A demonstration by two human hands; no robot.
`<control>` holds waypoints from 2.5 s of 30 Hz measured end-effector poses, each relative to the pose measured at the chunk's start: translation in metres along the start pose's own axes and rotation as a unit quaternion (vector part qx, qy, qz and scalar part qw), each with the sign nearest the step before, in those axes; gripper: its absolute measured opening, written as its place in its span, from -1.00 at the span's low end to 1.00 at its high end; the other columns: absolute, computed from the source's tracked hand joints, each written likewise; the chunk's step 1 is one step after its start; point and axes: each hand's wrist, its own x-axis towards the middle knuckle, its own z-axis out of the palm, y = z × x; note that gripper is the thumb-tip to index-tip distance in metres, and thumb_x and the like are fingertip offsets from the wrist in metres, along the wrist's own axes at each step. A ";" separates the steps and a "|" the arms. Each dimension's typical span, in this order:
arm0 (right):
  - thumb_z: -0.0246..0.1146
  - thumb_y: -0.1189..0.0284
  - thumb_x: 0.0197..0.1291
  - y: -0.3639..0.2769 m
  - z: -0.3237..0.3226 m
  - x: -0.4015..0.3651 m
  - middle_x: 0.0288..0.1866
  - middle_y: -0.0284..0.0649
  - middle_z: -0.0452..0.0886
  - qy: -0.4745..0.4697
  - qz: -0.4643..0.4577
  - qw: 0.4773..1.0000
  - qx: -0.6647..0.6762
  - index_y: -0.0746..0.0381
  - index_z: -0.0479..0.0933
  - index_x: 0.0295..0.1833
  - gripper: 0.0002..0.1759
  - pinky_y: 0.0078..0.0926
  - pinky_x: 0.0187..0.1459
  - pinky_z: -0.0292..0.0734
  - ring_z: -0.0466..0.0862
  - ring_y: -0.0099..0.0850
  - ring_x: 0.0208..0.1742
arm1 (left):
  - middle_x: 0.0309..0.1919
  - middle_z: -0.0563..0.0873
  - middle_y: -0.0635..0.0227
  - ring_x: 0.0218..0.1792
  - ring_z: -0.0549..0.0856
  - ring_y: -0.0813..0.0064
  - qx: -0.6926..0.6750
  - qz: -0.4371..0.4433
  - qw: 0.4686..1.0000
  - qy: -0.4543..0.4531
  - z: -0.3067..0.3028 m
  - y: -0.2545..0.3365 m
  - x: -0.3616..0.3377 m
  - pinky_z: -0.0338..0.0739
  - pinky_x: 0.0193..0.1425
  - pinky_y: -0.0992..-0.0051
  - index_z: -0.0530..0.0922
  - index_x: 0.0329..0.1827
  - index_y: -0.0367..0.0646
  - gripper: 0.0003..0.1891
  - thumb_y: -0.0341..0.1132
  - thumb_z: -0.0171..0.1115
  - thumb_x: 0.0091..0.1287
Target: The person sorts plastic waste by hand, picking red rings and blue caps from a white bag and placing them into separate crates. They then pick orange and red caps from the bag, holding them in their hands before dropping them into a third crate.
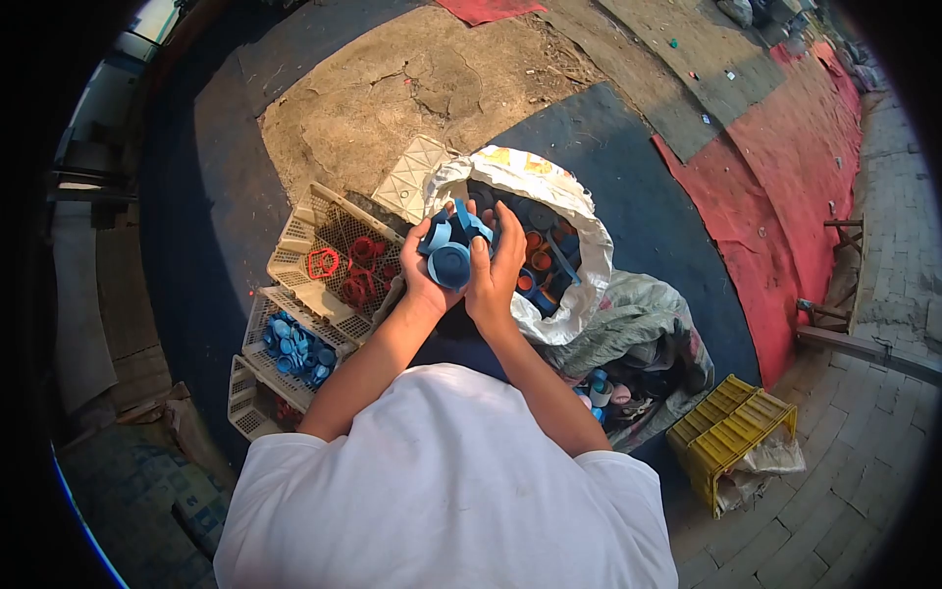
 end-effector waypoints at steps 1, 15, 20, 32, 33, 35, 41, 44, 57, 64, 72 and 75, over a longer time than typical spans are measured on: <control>0.07 -0.02 0.49 0.006 -0.002 0.000 0.40 0.03 0.40 -0.013 0.057 0.998 0.032 0.36 0.27 0.52 -0.24 -0.15 0.50 0.18 0.39 -0.15 0.46 | 0.35 0.60 0.17 0.40 0.55 0.08 -0.002 0.002 1.000 -0.016 0.000 -0.001 0.001 0.42 0.51 0.08 0.51 0.33 -0.11 -0.51 -0.05 0.00 0.46; 0.13 0.01 0.45 0.001 0.017 -0.004 0.46 -0.03 0.42 0.021 0.205 0.885 0.417 0.31 0.31 0.51 -0.27 -0.17 0.55 0.20 0.37 -0.25 0.54 | 0.41 0.54 0.17 0.52 0.40 0.02 0.063 0.093 0.993 -0.033 0.006 0.009 -0.010 0.44 0.45 0.02 0.53 0.22 -0.12 -0.57 0.01 0.12 0.50; 0.09 0.01 0.46 -0.008 0.034 -0.015 0.47 0.00 0.43 -0.033 0.192 0.899 0.391 0.31 0.31 0.51 -0.27 -0.16 0.58 0.17 0.39 -0.19 0.52 | 0.38 0.58 0.17 0.46 0.47 0.05 0.062 0.142 0.988 0.006 0.003 0.024 -0.027 0.43 0.47 0.08 0.55 0.18 -0.11 -0.45 0.21 0.03 0.54; -0.01 0.09 0.54 -0.029 0.076 -0.053 0.49 0.02 0.37 -0.185 0.184 0.915 0.309 0.42 0.20 0.55 -0.28 -0.21 0.58 0.11 0.33 -0.20 0.56 | 0.27 0.65 0.23 0.27 0.64 0.22 0.073 0.226 0.969 0.070 -0.013 0.068 -0.084 0.54 0.37 0.21 0.52 0.17 -0.14 -0.24 0.42 -0.25 0.53; -0.02 0.09 0.55 -0.034 0.081 -0.058 0.49 0.02 0.36 -0.201 0.179 0.915 0.302 0.43 0.19 0.55 -0.28 -0.21 0.58 0.11 0.33 -0.20 0.55 | 0.24 0.66 0.24 0.25 0.65 0.25 0.057 0.222 0.972 0.048 -0.015 0.073 -0.092 0.55 0.35 0.22 0.54 0.19 -0.14 -0.22 0.43 -0.26 0.53; -0.01 0.02 0.51 -0.034 0.096 -0.072 0.48 0.06 0.40 -0.210 0.167 0.925 0.269 0.43 0.25 0.52 -0.24 -0.26 0.58 0.10 0.37 -0.20 0.53 | 0.11 0.72 0.25 0.20 0.68 0.32 0.043 0.225 0.972 0.044 -0.019 0.082 -0.107 0.55 0.35 0.26 0.59 0.25 -0.17 -0.14 0.47 -0.27 0.50; -0.07 0.12 0.56 -0.046 0.153 -0.135 0.49 0.00 0.37 -0.245 0.185 0.913 0.269 0.43 0.25 0.51 -0.33 -0.24 0.56 0.15 0.36 -0.22 0.54 | 0.15 0.72 0.21 0.22 0.67 0.27 -0.016 0.252 0.966 0.053 -0.055 0.134 -0.164 0.51 0.39 0.26 0.55 0.27 -0.20 -0.10 0.51 -0.27 0.47; -0.07 0.17 0.56 -0.051 0.188 -0.174 0.47 -0.02 0.41 -0.258 0.244 0.889 0.288 0.40 0.28 0.50 -0.39 -0.23 0.55 0.19 0.39 -0.21 0.52 | 0.17 0.72 0.19 0.21 0.67 0.23 -0.044 0.302 0.951 0.055 -0.070 0.163 -0.212 0.55 0.36 0.21 0.52 0.12 -0.13 -0.27 0.41 -0.24 0.53; 0.00 0.18 0.57 -0.034 0.308 -0.342 0.24 -0.27 0.58 -0.386 0.365 0.813 0.239 0.24 0.43 0.38 -0.54 -0.38 0.37 0.38 0.55 -0.44 0.30 | 0.10 0.70 0.32 0.17 0.69 0.37 -0.051 0.392 0.903 0.165 -0.209 0.262 -0.360 0.56 0.36 0.27 0.47 0.28 -0.15 -0.20 0.44 -0.31 0.53; 0.00 0.15 0.57 -0.043 0.344 -0.396 0.20 -0.23 0.64 -0.417 0.445 0.764 0.210 0.25 0.48 0.32 -0.54 -0.39 0.33 0.44 0.60 -0.40 0.26 | 0.14 0.69 0.30 0.19 0.68 0.35 -0.045 0.369 0.908 0.193 -0.273 0.285 -0.397 0.52 0.39 0.26 0.50 0.29 -0.15 -0.17 0.44 -0.35 0.53; 0.03 0.11 0.56 0.008 0.383 -0.403 0.11 -0.24 0.66 -0.475 0.456 0.750 0.056 0.27 0.52 0.26 -0.52 -0.40 0.28 0.45 0.62 -0.43 0.19 | 0.15 0.64 0.21 0.28 0.62 0.28 -0.025 0.334 0.917 0.217 -0.304 0.311 -0.400 0.38 0.50 0.18 0.37 0.41 -0.22 -0.20 0.38 -0.25 0.56; 0.04 0.04 0.56 0.013 0.395 -0.405 0.08 -0.26 0.63 -0.488 0.453 0.745 0.028 0.24 0.51 0.24 -0.51 -0.41 0.27 0.45 0.62 -0.44 0.13 | 0.17 0.57 0.11 0.26 0.61 0.20 -0.048 0.285 0.914 0.284 -0.316 0.323 -0.395 0.38 0.49 0.15 0.16 0.49 -0.32 -0.12 0.39 -0.09 0.52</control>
